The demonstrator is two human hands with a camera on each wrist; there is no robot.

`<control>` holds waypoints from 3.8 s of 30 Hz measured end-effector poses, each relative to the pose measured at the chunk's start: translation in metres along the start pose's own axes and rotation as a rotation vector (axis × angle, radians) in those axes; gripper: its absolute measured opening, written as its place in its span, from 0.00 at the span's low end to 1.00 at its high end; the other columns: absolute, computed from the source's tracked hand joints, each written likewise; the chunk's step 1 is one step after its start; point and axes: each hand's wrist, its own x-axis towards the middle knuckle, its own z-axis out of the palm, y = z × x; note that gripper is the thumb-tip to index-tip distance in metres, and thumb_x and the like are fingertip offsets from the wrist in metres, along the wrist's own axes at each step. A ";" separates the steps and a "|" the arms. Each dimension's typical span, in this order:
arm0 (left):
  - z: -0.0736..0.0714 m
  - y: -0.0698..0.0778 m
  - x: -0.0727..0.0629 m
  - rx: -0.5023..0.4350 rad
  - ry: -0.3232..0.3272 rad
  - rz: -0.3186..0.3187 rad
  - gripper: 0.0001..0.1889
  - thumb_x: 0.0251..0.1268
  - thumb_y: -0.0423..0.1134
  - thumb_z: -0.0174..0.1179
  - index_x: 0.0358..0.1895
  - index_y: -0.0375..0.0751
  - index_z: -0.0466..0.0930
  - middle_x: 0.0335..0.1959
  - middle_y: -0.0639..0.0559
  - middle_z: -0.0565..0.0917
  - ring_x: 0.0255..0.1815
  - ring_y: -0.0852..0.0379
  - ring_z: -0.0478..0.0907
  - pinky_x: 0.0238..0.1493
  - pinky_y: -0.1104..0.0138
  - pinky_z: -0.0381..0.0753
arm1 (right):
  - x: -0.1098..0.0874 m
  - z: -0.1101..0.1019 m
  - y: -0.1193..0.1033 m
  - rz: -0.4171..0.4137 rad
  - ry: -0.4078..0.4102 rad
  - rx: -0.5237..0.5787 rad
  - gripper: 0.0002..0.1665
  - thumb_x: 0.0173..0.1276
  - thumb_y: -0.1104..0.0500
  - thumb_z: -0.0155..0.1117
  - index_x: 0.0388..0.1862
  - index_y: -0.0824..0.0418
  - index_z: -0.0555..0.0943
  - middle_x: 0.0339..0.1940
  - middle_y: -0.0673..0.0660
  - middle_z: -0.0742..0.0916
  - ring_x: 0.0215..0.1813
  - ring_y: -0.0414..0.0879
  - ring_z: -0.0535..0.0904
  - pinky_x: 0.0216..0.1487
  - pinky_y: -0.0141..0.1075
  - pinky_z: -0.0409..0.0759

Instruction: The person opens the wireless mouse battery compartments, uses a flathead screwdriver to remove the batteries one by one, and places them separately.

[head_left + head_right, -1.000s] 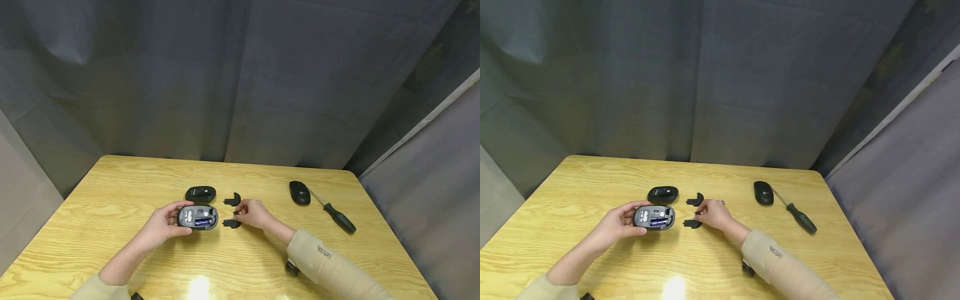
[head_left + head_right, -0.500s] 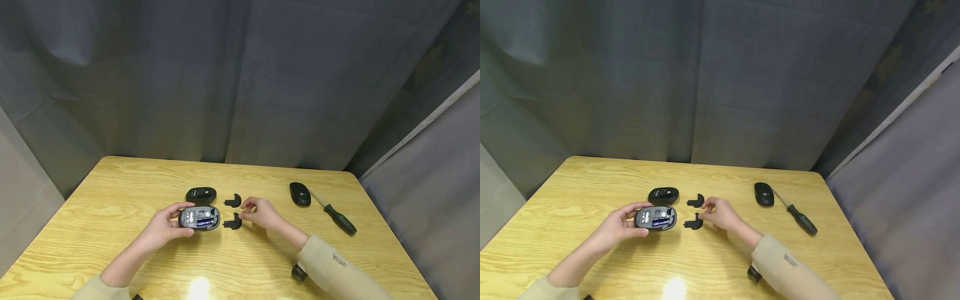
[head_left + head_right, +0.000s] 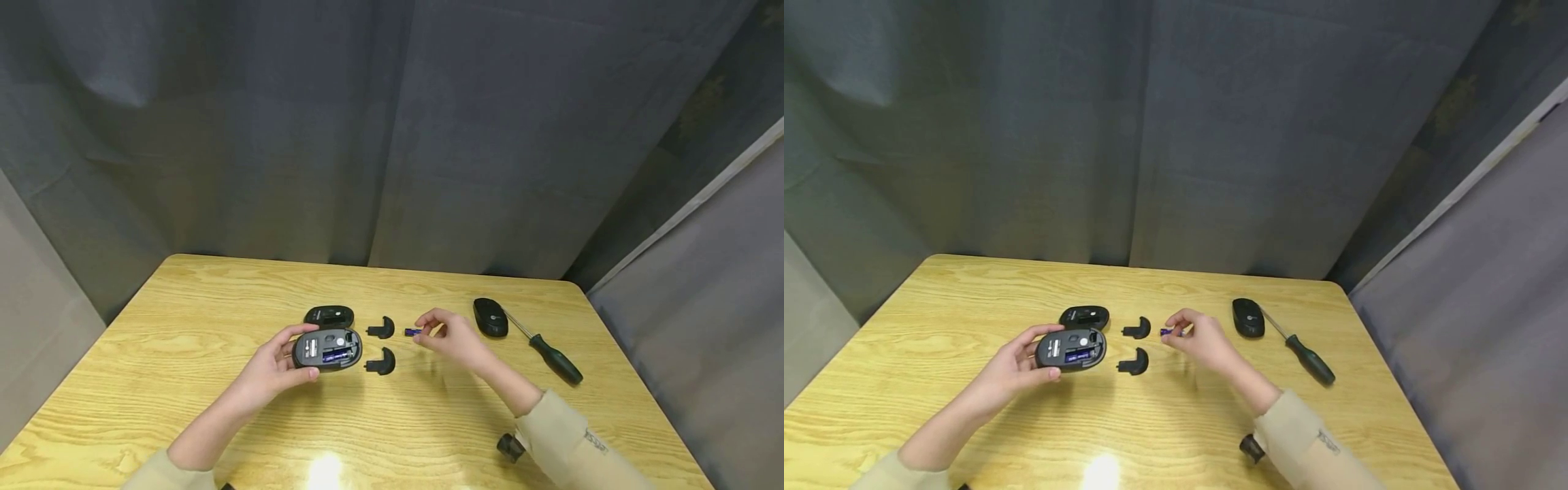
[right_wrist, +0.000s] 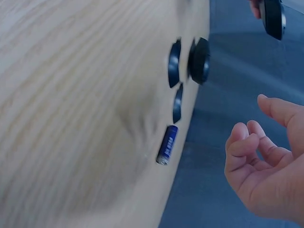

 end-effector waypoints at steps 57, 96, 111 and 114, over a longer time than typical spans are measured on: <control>-0.004 -0.001 -0.002 -0.090 0.047 0.080 0.40 0.48 0.23 0.65 0.67 0.37 0.59 0.64 0.32 0.65 0.61 0.43 0.72 0.55 0.66 0.78 | -0.064 -0.113 0.129 0.128 0.358 -0.255 0.24 0.61 0.52 0.68 0.52 0.64 0.77 0.39 0.61 0.84 0.37 0.43 0.79 0.35 0.26 0.76; -0.004 -0.002 -0.002 -0.093 0.014 0.109 0.40 0.47 0.25 0.67 0.67 0.38 0.59 0.64 0.32 0.64 0.56 0.57 0.76 0.56 0.66 0.78 | -0.054 -0.109 0.186 0.294 0.155 -0.373 0.23 0.58 0.52 0.69 0.44 0.68 0.74 0.28 0.54 0.77 0.31 0.46 0.71 0.32 0.36 0.70; -0.004 -0.001 -0.002 -0.080 0.012 0.114 0.40 0.47 0.26 0.68 0.67 0.37 0.60 0.64 0.31 0.65 0.56 0.57 0.77 0.56 0.67 0.78 | -0.056 -0.114 0.186 0.287 0.219 -0.407 0.24 0.58 0.52 0.69 0.43 0.70 0.76 0.29 0.60 0.83 0.31 0.50 0.78 0.30 0.43 0.76; -0.004 -0.001 -0.003 -0.078 0.013 0.112 0.40 0.47 0.26 0.68 0.67 0.38 0.60 0.64 0.31 0.65 0.56 0.56 0.76 0.56 0.67 0.78 | -0.056 -0.115 0.186 0.284 0.224 -0.405 0.24 0.57 0.52 0.70 0.42 0.69 0.76 0.29 0.59 0.83 0.30 0.49 0.77 0.29 0.39 0.75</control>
